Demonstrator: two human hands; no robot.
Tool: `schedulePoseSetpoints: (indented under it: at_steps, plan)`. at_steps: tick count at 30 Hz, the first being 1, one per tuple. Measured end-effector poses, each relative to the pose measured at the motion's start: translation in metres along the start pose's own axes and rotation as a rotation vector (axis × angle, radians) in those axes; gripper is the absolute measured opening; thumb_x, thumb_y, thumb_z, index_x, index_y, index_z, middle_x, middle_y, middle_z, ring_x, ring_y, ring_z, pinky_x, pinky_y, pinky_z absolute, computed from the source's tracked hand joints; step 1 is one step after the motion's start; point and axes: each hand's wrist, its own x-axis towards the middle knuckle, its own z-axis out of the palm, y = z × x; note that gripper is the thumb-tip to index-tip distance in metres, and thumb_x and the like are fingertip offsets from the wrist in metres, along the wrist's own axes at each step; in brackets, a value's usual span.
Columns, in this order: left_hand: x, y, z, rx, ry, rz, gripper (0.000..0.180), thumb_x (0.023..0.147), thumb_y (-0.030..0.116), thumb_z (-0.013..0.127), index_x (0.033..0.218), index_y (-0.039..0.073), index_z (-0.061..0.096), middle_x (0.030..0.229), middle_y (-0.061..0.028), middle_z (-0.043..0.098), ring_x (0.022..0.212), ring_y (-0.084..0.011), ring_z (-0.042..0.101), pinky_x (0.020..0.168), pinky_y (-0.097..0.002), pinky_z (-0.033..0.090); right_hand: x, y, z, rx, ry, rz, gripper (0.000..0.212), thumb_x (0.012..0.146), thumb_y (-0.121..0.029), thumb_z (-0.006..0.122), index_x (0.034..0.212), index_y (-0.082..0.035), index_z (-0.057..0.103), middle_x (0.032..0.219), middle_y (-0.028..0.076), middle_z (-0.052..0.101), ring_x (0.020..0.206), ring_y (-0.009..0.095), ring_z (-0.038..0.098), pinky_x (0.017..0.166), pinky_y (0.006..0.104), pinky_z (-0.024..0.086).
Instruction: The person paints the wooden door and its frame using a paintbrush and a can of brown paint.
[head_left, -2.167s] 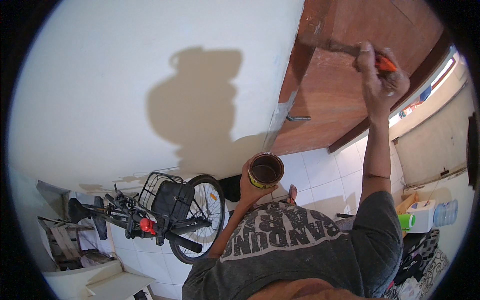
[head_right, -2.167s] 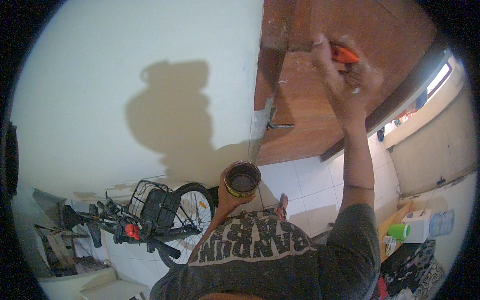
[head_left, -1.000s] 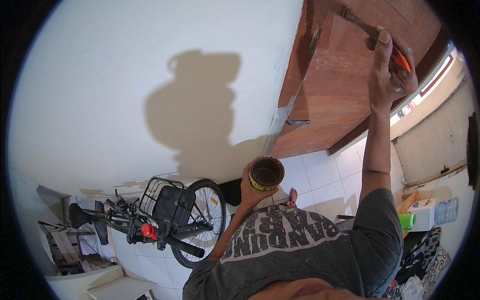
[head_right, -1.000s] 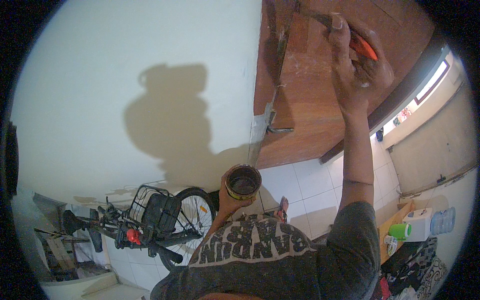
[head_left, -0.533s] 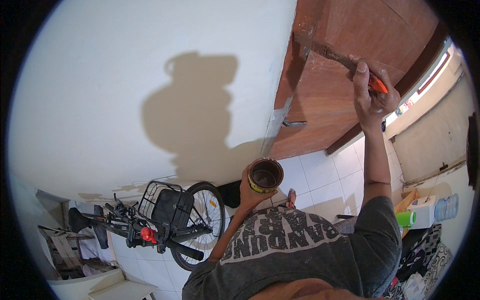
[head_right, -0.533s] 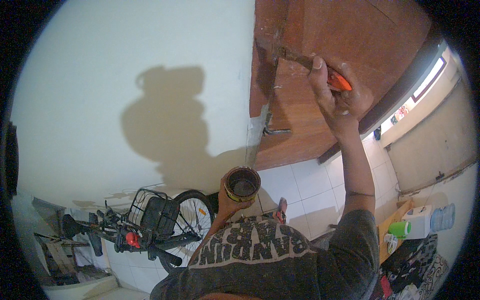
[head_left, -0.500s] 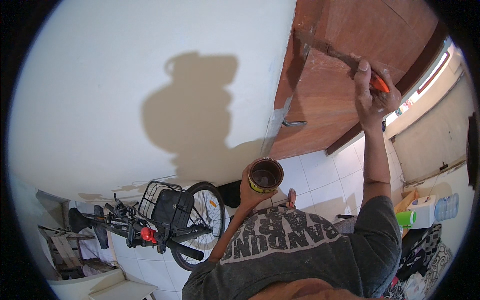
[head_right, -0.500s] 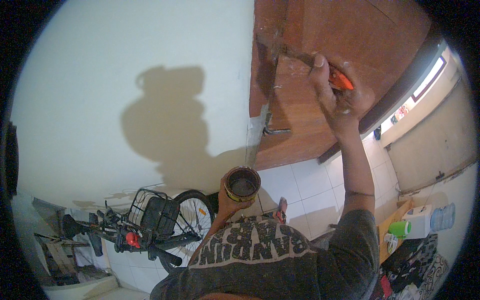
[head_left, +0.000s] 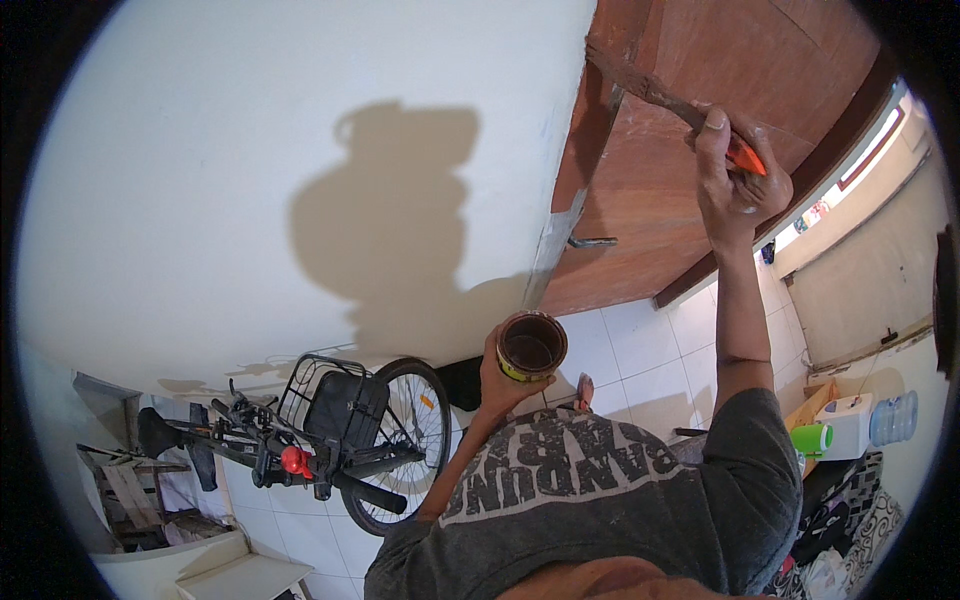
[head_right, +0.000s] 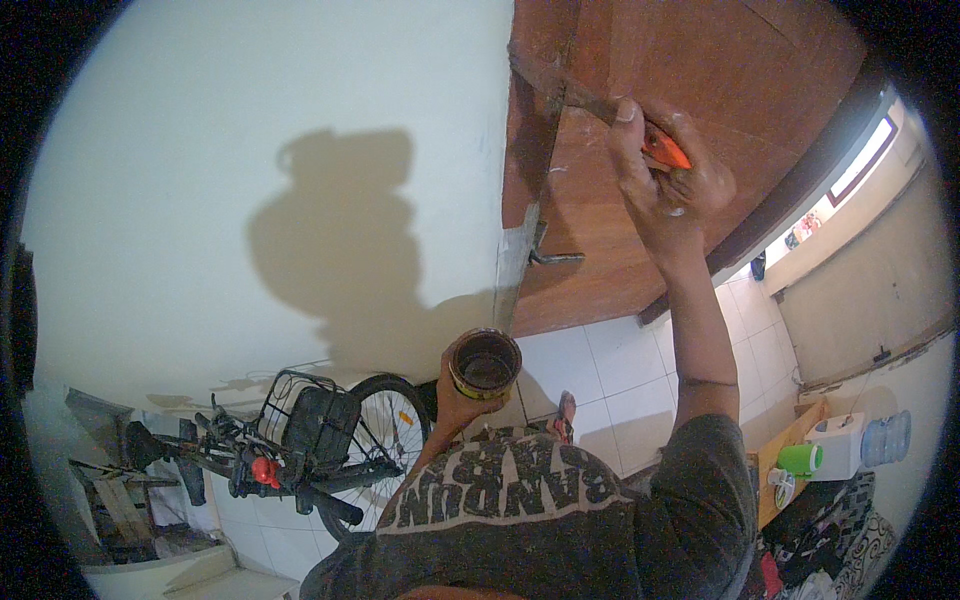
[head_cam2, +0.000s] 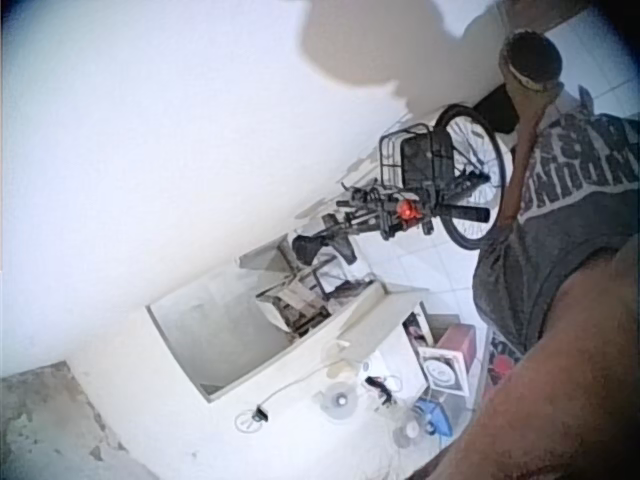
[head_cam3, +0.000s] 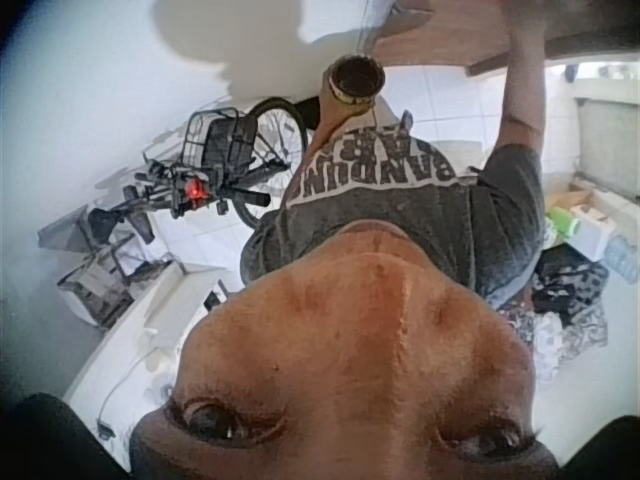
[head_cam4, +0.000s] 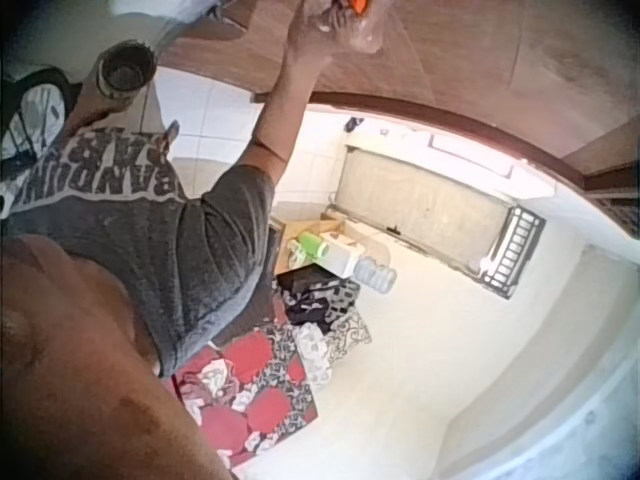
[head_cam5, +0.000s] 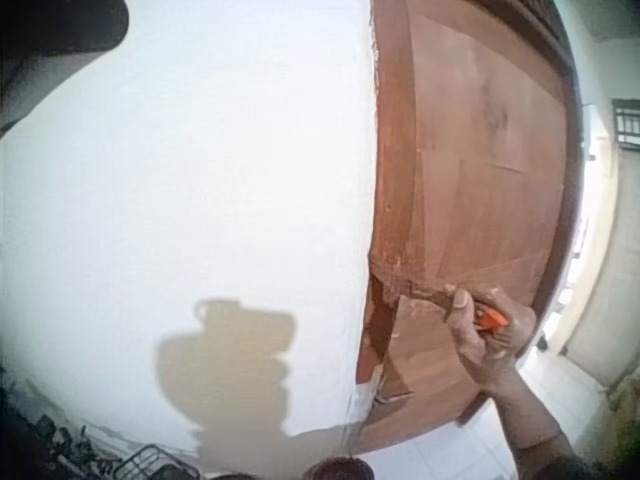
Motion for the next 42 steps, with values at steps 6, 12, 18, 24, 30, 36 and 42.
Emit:
schedulePoseSetpoints:
  at_steps: [6, 12, 18, 24, 30, 36, 42]
  plan:
    - [-0.001, -0.006, -0.001, -0.022, -0.042, -0.041, 0.11, 0.047, 0.014, 0.094, 0.139, 0.004, 0.034, 0.136, -0.0124, 0.049, 0.124, -0.0243, 0.05, 0.107, -0.0394, 0.039, 0.009, -0.006, 0.001, 0.114, 0.142, 0.071, 0.014, 0.093, -0.01, 0.064, 0.094, 0.004, 0.068, 0.079, 0.014, 0.072, 0.067, 0.016, 0.071, 0.061, 0.0257, 0.059]
    - [0.002, -0.007, 0.002, -0.024, -0.053, -0.031, 0.108, 0.049, 0.017, 0.094, 0.138, 0.004, 0.035, 0.134, -0.0125, 0.051, 0.123, -0.0246, 0.051, 0.106, -0.0399, 0.04, 0.002, -0.001, -0.002, -0.04, -0.024, 0.0, 0.01, 0.092, -0.007, 0.064, 0.092, 0.002, 0.068, 0.076, 0.009, 0.071, 0.064, 0.012, 0.068, 0.059, 0.0218, 0.055]
    - [0.001, -0.005, -0.003, -0.011, -0.027, -0.003, 0.104, 0.051, 0.018, 0.093, 0.137, 0.002, 0.036, 0.132, -0.0136, 0.052, 0.122, -0.0245, 0.052, 0.106, -0.0386, 0.04, 0.016, 0.009, -0.012, 0.167, -0.314, -0.049, 0.012, 0.084, -0.013, 0.074, 0.09, -0.003, 0.071, 0.076, 0.01, 0.071, 0.061, 0.015, 0.069, 0.053, 0.0259, 0.05]
    - [0.005, 0.014, 0.002, -0.143, -0.006, -0.03, 0.101, 0.051, 0.019, 0.093, 0.135, 0.001, 0.039, 0.129, -0.0132, 0.054, 0.121, -0.0244, 0.052, 0.105, -0.0379, 0.04, 0.07, 0.041, -0.023, 0.133, -0.18, -0.37, 0.026, 0.079, -0.004, 0.075, 0.104, -0.004, 0.069, 0.084, 0.014, 0.072, 0.07, 0.025, 0.071, 0.063, 0.0308, 0.055]
    - [0.003, 0.004, 0.003, -0.021, -0.006, -0.006, 0.101, 0.051, 0.018, 0.093, 0.135, 0.001, 0.04, 0.129, -0.0134, 0.053, 0.121, -0.0245, 0.052, 0.105, -0.0377, 0.04, 0.112, 0.019, -0.019, -0.167, 0.123, -0.481, 0.023, 0.079, -0.003, 0.073, 0.101, -0.004, 0.068, 0.09, 0.012, 0.068, 0.078, 0.025, 0.066, 0.068, 0.033, 0.054]
    - [-0.001, -0.004, 0.004, -0.117, -0.013, -0.009, 0.1, 0.051, 0.019, 0.092, 0.135, 0.001, 0.04, 0.128, -0.0124, 0.055, 0.12, -0.0239, 0.053, 0.104, -0.0377, 0.04, 0.055, 0.036, -0.017, -0.184, -0.35, -0.675, 0.05, 0.074, 0.0, 0.07, 0.122, -0.01, 0.063, 0.128, 0.015, 0.057, 0.121, 0.035, 0.055, 0.096, 0.0417, 0.052]
    - [-0.006, 0.017, 0.008, -0.059, 0.008, -0.003, 0.099, 0.052, 0.017, 0.092, 0.135, 0.002, 0.041, 0.128, -0.0123, 0.055, 0.12, -0.0238, 0.053, 0.104, -0.0374, 0.041, 0.03, 0.01, -0.052, 0.145, -0.831, -0.399, 0.03, 0.084, -0.014, 0.067, 0.113, -0.007, 0.064, 0.117, 0.016, 0.063, 0.113, 0.036, 0.06, 0.097, 0.0454, 0.051]
